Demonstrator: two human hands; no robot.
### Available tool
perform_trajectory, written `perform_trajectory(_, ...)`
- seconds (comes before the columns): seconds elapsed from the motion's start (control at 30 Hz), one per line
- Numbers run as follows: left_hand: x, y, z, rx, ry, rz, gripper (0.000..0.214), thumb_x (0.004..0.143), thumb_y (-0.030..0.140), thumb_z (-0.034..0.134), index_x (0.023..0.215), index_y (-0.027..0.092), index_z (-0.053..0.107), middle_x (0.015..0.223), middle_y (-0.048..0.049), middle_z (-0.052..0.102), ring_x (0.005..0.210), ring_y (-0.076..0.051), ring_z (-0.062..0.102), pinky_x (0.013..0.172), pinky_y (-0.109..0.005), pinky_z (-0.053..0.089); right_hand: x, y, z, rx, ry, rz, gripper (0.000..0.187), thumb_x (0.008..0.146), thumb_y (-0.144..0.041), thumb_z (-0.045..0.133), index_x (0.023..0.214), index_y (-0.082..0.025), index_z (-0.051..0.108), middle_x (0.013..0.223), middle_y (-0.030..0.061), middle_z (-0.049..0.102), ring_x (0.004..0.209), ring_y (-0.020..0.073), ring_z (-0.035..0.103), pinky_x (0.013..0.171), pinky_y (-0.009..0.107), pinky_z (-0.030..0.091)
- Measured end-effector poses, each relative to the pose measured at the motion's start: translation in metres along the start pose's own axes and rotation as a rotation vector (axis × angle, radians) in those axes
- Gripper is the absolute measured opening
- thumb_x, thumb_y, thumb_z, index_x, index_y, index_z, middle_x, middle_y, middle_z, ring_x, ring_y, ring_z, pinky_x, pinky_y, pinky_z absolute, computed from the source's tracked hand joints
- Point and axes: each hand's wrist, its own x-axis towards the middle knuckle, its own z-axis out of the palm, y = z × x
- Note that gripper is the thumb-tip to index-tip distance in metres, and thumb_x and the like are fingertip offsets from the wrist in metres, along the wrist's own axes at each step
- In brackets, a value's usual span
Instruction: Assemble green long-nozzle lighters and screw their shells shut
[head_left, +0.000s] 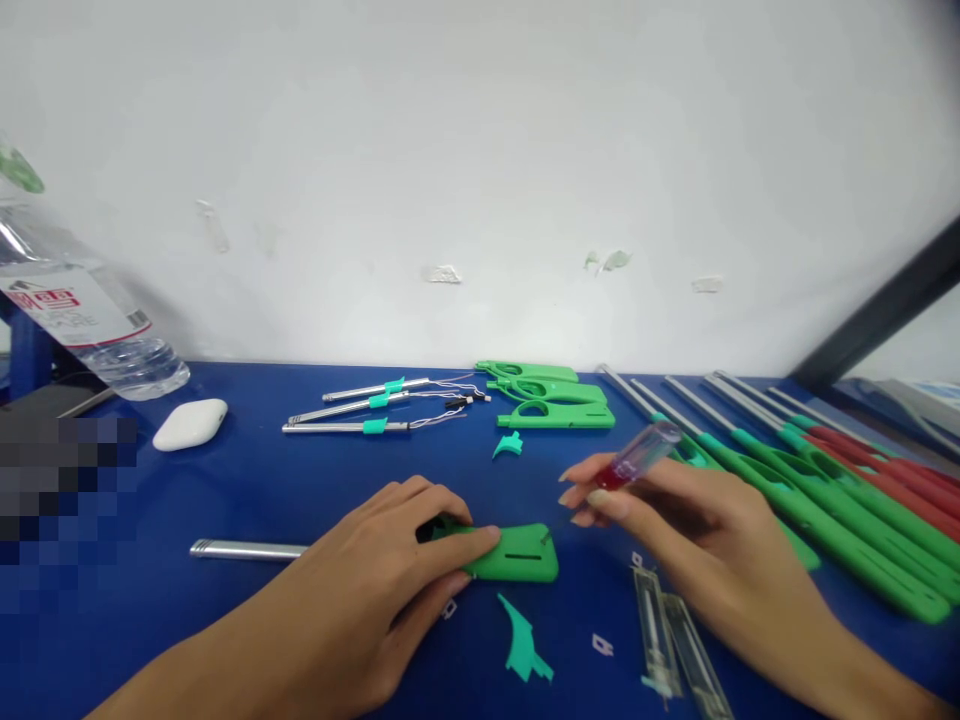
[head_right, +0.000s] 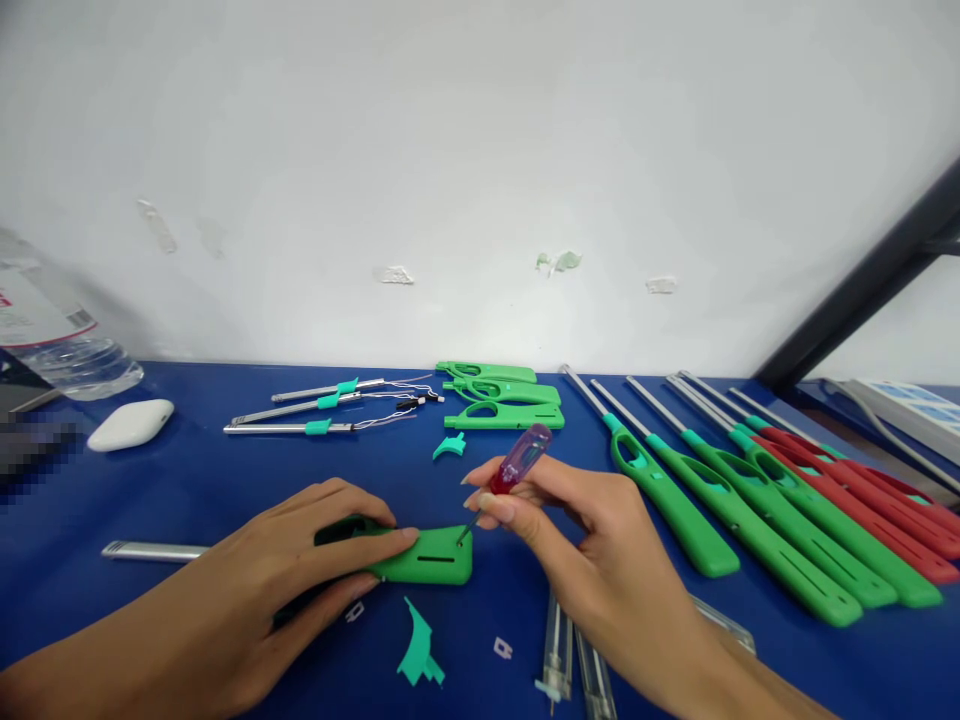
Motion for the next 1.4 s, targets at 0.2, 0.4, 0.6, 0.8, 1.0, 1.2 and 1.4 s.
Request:
perform_trajectory(0.2, -0.0017, -0.0004, 0.0014, -0.008, 0.012, 0.005, 0.048, 0.105, 0.013, 0.046, 0.146, 0.036, 0.055, 0.126, -0.0037, 0.060, 0.108, -0.024, 0.059, 0.095, -0.042, 0.052, 0.0010, -0.0019, -0.0009, -0.108, 0.011, -0.069, 0.024, 0.100, -0.036, 0.064, 0.081, -0.027, 0.077, 0.097, -0.0016, 0.083, 0.089, 0.0163, 0.079, 0.076, 0.019, 0.061)
perform_trajectory(0.4, -0.0003, 0.0012, -0.0015, -0.001, -0.010, 0.002, 0.048, 0.105, 0.013, 0.046, 0.146, 0.036, 0.055, 0.127, -0.0045, 0.060, 0.108, -0.024, 0.059, 0.095, -0.041, 0.052, -0.0014, -0.0047, -0.0004, -0.214, 0.024, -0.182, 0.016, 0.099, -0.024, 0.063, 0.093, -0.027, 0.077, 0.099, -0.0032, 0.084, 0.087, 0.0142, 0.080, 0.077, 0.017, 0.062)
perform_trajectory(0.6, -0.0007, 0.0013, -0.0008, -0.007, -0.009, 0.008, 0.048, 0.106, 0.013, 0.045, 0.147, 0.035, 0.054, 0.126, -0.0047, 0.060, 0.107, -0.023, 0.059, 0.096, -0.041, 0.052, -0.0018, -0.0016, 0.0019, -0.239, -0.001, -0.210, 0.015, 0.097, -0.017, 0.065, 0.096, -0.027, 0.077, 0.101, -0.0048, 0.083, 0.087, 0.0131, 0.081, 0.077, 0.014, 0.062)
perform_trajectory(0.8, -0.0009, 0.0000, 0.0011, -0.008, 0.015, 0.012, 0.048, 0.105, 0.013, 0.045, 0.147, 0.035, 0.054, 0.126, -0.0045, 0.060, 0.107, -0.024, 0.059, 0.094, -0.041, 0.052, -0.0031, 0.0012, -0.0022, -0.242, 0.021, -0.144, 0.013, 0.098, -0.027, 0.067, 0.098, -0.030, 0.079, 0.102, -0.0040, 0.084, 0.087, 0.0162, 0.081, 0.062, 0.015, 0.062)
perform_trajectory(1.0, -0.0019, 0.0019, -0.0017, -0.001, -0.003, 0.017, 0.047, 0.104, 0.013, 0.047, 0.145, 0.035, 0.057, 0.124, -0.0039, 0.061, 0.105, -0.023, 0.060, 0.093, -0.039, 0.053, -0.0014, -0.0017, -0.0008, -0.236, 0.039, -0.112, 0.014, 0.097, -0.032, 0.067, 0.091, -0.027, 0.079, 0.096, -0.0019, 0.084, 0.082, 0.0171, 0.080, 0.061, 0.016, 0.062)
perform_trajectory(1.2, -0.0011, 0.0018, 0.0002, -0.017, 0.037, 0.019, 0.045, 0.104, 0.012, 0.047, 0.143, 0.033, 0.059, 0.123, -0.0055, 0.062, 0.102, -0.023, 0.059, 0.092, -0.038, 0.053, 0.0010, -0.0018, -0.0018, -0.254, 0.032, -0.117, 0.012, 0.097, -0.033, 0.068, 0.096, -0.028, 0.079, 0.095, -0.0021, 0.084, 0.080, 0.0181, 0.080, 0.064, 0.021, 0.063)
perform_trajectory(1.4, -0.0013, 0.0005, 0.0025, -0.025, 0.043, 0.025, 0.047, 0.104, 0.012, 0.045, 0.144, 0.033, 0.058, 0.124, -0.0065, 0.062, 0.104, -0.024, 0.058, 0.092, -0.039, 0.052, -0.0008, -0.0020, -0.0014, -0.218, -0.003, -0.112, 0.014, 0.098, -0.030, 0.066, 0.098, -0.029, 0.080, 0.098, -0.0016, 0.084, 0.084, 0.0198, 0.081, 0.055, 0.019, 0.062)
